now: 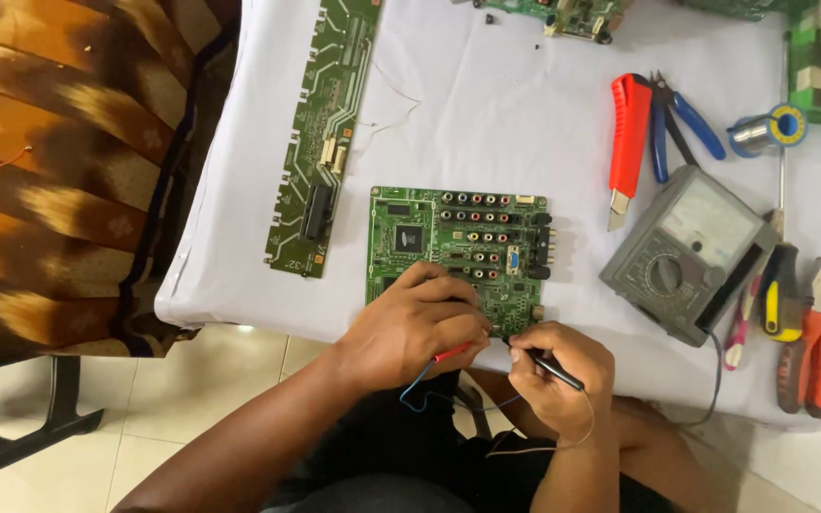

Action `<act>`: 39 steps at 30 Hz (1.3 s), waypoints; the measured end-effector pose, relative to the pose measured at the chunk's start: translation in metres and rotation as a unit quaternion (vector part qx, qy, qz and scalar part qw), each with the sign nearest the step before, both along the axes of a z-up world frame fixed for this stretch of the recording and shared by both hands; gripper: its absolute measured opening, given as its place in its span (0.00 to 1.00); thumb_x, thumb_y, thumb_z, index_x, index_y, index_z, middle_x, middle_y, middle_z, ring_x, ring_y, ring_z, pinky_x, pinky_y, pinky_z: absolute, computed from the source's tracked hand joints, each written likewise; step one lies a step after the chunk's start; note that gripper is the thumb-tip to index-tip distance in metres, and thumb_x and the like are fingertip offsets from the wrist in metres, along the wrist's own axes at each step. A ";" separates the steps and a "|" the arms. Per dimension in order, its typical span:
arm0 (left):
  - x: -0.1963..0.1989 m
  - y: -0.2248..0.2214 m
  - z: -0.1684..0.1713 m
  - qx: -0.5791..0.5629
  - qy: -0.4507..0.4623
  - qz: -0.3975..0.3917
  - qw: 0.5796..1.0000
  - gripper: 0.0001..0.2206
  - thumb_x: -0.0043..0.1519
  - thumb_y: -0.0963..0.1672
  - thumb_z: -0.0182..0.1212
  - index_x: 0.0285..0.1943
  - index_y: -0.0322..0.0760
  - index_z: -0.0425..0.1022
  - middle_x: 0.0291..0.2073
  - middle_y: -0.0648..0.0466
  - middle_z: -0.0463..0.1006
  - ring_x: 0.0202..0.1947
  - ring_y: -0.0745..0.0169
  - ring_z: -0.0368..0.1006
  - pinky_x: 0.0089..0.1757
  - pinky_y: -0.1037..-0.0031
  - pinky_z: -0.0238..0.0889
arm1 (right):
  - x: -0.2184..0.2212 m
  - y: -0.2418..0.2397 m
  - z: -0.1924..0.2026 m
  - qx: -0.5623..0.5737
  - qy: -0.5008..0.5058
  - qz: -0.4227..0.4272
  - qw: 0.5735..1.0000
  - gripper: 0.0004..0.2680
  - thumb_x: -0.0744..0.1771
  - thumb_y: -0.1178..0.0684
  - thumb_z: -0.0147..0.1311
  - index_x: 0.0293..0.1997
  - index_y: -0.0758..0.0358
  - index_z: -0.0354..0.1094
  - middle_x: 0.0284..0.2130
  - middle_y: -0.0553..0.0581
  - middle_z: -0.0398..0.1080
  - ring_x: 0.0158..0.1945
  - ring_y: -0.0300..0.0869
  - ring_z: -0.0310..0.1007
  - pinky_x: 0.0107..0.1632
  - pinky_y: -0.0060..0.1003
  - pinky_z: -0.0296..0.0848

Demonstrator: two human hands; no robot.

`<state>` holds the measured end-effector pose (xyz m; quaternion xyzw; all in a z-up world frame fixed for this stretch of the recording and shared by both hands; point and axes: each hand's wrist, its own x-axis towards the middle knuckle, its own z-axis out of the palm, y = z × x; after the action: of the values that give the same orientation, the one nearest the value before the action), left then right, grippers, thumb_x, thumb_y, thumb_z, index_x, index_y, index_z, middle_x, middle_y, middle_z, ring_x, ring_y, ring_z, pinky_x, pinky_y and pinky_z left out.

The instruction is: Testing a printed circuit board using a multimeter to diagnose faults

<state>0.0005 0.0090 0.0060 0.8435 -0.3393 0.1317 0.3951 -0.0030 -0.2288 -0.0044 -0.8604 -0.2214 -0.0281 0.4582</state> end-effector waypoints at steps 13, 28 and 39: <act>-0.006 0.000 0.008 -0.202 -0.034 0.176 0.963 0.09 0.63 0.38 0.66 0.43 0.39 0.69 0.42 0.54 0.81 0.40 0.58 0.79 0.49 0.65 0.63 | -0.010 -0.006 -0.029 0.197 0.066 -0.133 0.969 0.07 0.68 0.55 0.57 0.42 0.69 0.67 0.33 0.63 0.74 0.31 0.42 0.79 0.34 0.30 0.80; -0.020 -0.011 -0.004 -0.010 -0.056 0.193 0.979 0.07 0.67 0.46 0.61 0.50 0.49 0.81 0.45 0.49 0.80 0.48 0.42 0.77 0.52 0.56 0.64 | -0.004 0.003 -0.020 0.202 -0.108 -0.167 0.959 0.08 0.72 0.59 0.47 0.48 0.75 0.72 0.33 0.63 0.75 0.31 0.39 0.69 0.33 0.33 0.75; -0.018 -0.016 -0.019 0.056 -0.051 0.151 0.986 0.20 0.55 0.50 0.72 0.54 0.46 0.78 0.46 0.46 0.78 0.51 0.42 0.74 0.49 0.58 0.66 | 0.002 -0.004 -0.034 0.352 -0.051 -0.153 0.922 0.09 0.73 0.57 0.43 0.50 0.73 0.69 0.40 0.66 0.78 0.39 0.43 0.77 0.38 0.33 0.78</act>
<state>-0.0171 -0.0068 -0.0132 0.8978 -0.2348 0.2131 0.3055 -0.0014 -0.2329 -0.0384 -0.6645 -0.0862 -0.2176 0.7097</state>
